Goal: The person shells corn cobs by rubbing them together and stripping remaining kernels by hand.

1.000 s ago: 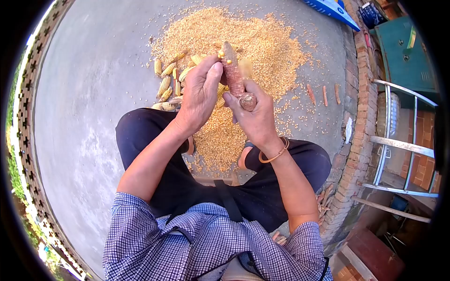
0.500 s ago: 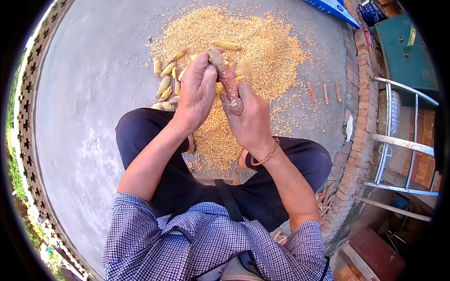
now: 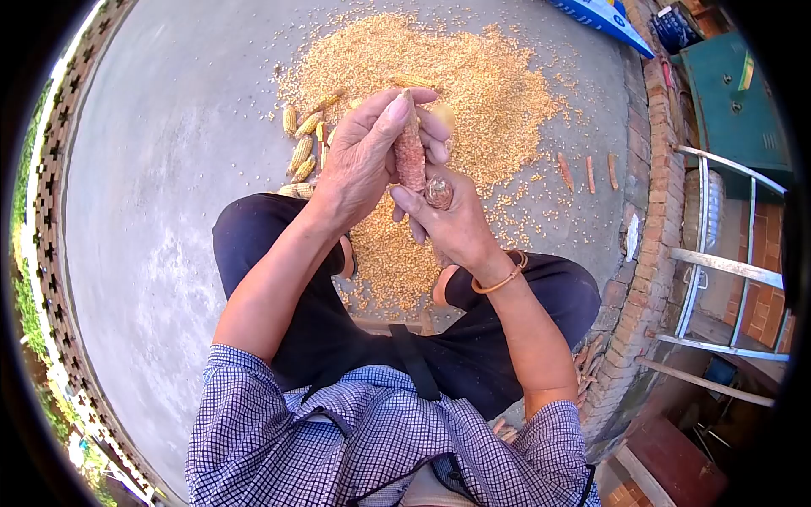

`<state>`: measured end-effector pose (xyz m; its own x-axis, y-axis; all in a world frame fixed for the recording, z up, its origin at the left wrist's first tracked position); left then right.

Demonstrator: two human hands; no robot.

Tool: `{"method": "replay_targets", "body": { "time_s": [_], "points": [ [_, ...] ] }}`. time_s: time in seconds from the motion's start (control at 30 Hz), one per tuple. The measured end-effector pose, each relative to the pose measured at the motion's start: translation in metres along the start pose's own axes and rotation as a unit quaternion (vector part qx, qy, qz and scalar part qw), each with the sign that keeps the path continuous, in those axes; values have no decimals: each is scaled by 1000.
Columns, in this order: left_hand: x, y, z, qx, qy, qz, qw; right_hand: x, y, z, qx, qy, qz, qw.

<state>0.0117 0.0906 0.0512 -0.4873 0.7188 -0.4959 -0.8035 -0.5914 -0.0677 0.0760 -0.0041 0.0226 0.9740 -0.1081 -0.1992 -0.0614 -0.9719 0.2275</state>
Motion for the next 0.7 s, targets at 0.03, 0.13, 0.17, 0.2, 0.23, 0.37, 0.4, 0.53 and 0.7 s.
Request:
{"method": "replay_targets", "body": {
  "time_s": [0.03, 0.13, 0.17, 0.2, 0.23, 0.37, 0.4, 0.53, 0.7],
  "points": [
    [0, 0, 0, -6, 2, -1, 1000, -1, 0, 1, 3, -6, 5, 1000],
    [-1, 2, 3, -21, 3, 1, 1000, -9, 4, -6, -12, -16, -2, 1000],
    [-2, 3, 4, -21, 3, 5, 1000, -11, 4, -6, -10, -28, -6, 1000],
    [-3, 3, 5, -20, 3, 9, 1000, -12, 4, -6, -8, -39, -10, 999],
    [-4, 3, 6, -17, 8, 1, 1000, -13, 5, -6, -5, -51, -14, 999],
    [-12, 0, 14, -11, 36, -36, 999, -12, 7, -12, 9, -63, -26, 998],
    [-14, 0, 14, -10, 48, -45, 998, -11, 8, -10, 9, -64, -27, 998],
    [-20, 0, 11, 13, 83, -30, 996, -10, 9, -5, 0, -72, -36, 997],
    [-19, -2, 11, 13, 70, -20, 997, -11, 6, -7, 31, -87, -6, 996]
  ]
}}
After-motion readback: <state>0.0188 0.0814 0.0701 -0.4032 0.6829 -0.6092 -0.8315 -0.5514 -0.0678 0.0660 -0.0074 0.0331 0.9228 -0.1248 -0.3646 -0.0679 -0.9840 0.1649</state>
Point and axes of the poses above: each hand's wrist, its own y-axis away from the middle knuckle, its own x-axis out of the back of the hand, z = x × y, the point moved 6 cm from there along -y, towards the middle knuckle, and after that the axes turned 6 degrees about -z, right-handed, at the moved point
